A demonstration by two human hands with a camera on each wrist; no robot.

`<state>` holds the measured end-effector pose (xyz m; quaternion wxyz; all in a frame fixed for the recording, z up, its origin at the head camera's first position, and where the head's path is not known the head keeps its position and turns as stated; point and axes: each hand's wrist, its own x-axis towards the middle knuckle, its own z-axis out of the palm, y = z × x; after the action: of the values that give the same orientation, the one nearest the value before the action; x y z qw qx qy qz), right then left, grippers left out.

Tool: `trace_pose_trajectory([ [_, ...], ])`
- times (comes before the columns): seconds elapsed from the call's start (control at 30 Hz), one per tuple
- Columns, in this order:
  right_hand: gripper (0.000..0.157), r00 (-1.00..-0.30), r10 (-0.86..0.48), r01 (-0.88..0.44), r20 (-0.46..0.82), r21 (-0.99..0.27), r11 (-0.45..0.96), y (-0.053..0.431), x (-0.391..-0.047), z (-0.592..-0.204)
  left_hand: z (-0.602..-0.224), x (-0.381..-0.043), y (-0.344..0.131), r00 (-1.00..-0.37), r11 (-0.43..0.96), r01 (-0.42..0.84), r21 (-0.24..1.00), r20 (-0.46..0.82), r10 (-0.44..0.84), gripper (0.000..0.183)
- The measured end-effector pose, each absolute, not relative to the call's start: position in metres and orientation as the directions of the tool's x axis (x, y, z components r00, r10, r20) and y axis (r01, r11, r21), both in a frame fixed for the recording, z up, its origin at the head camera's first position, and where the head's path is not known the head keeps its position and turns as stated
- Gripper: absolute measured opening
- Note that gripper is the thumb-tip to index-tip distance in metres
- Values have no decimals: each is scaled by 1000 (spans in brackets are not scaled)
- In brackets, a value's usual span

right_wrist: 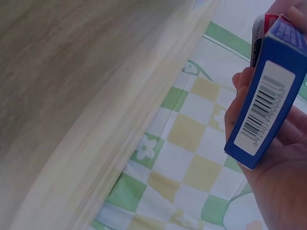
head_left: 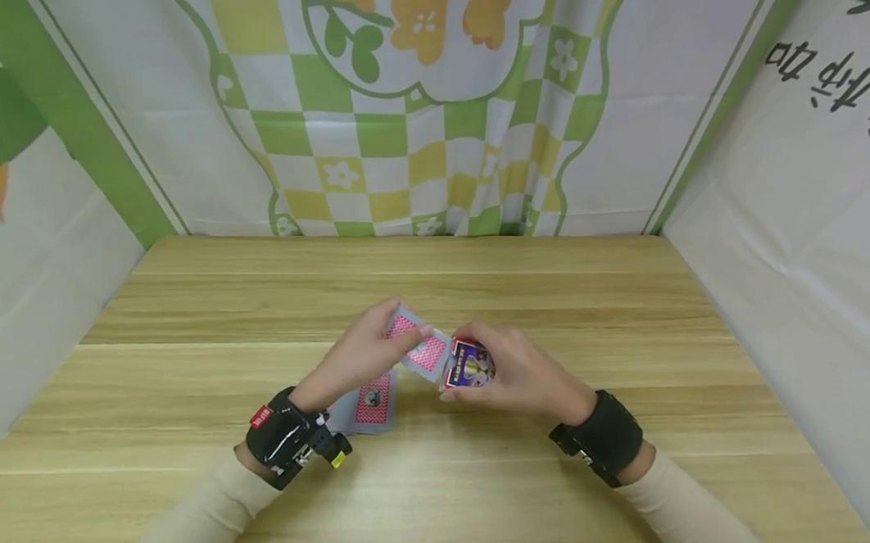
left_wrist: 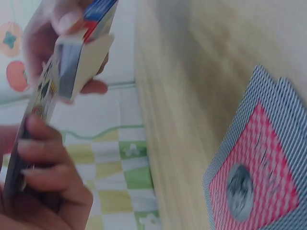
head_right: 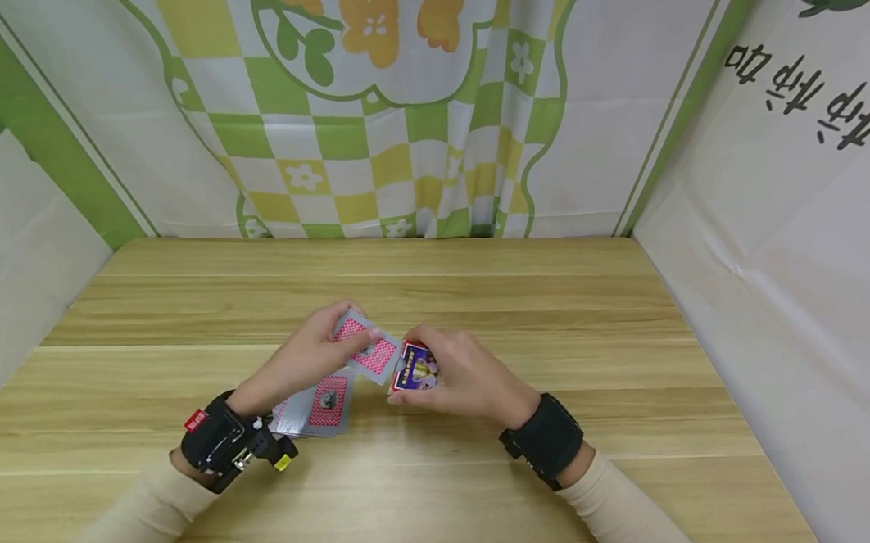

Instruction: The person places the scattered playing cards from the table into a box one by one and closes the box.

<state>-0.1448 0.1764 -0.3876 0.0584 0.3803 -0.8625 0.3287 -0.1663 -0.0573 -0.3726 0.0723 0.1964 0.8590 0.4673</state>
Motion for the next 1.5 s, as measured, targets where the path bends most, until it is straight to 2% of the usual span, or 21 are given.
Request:
trace_pose_trajectory([
  [0.2,63,-702,-606,-701,375,-517,492,177,-146,-387,-378,-154,-43,-929,485,320,814,169,330,21],
  [0.33,62,-694,-606,-711,389,-506,489,177,-147,-388,-385,-146,-33,-930,450,328,831,200,309,21],
  [0.57,61,-693,-613,-710,379,-508,488,178,-147,-390,-389,-141,-25,-910,458,305,835,114,398,20],
  [0.9,59,-728,-580,-676,367,-527,515,182,-149,-386,-366,-158,-55,-893,420,257,871,47,448,14],
  [1.5,63,-694,-635,-701,338,-518,491,176,-144,-386,-389,-156,-40,-877,410,268,872,44,478,12],
])
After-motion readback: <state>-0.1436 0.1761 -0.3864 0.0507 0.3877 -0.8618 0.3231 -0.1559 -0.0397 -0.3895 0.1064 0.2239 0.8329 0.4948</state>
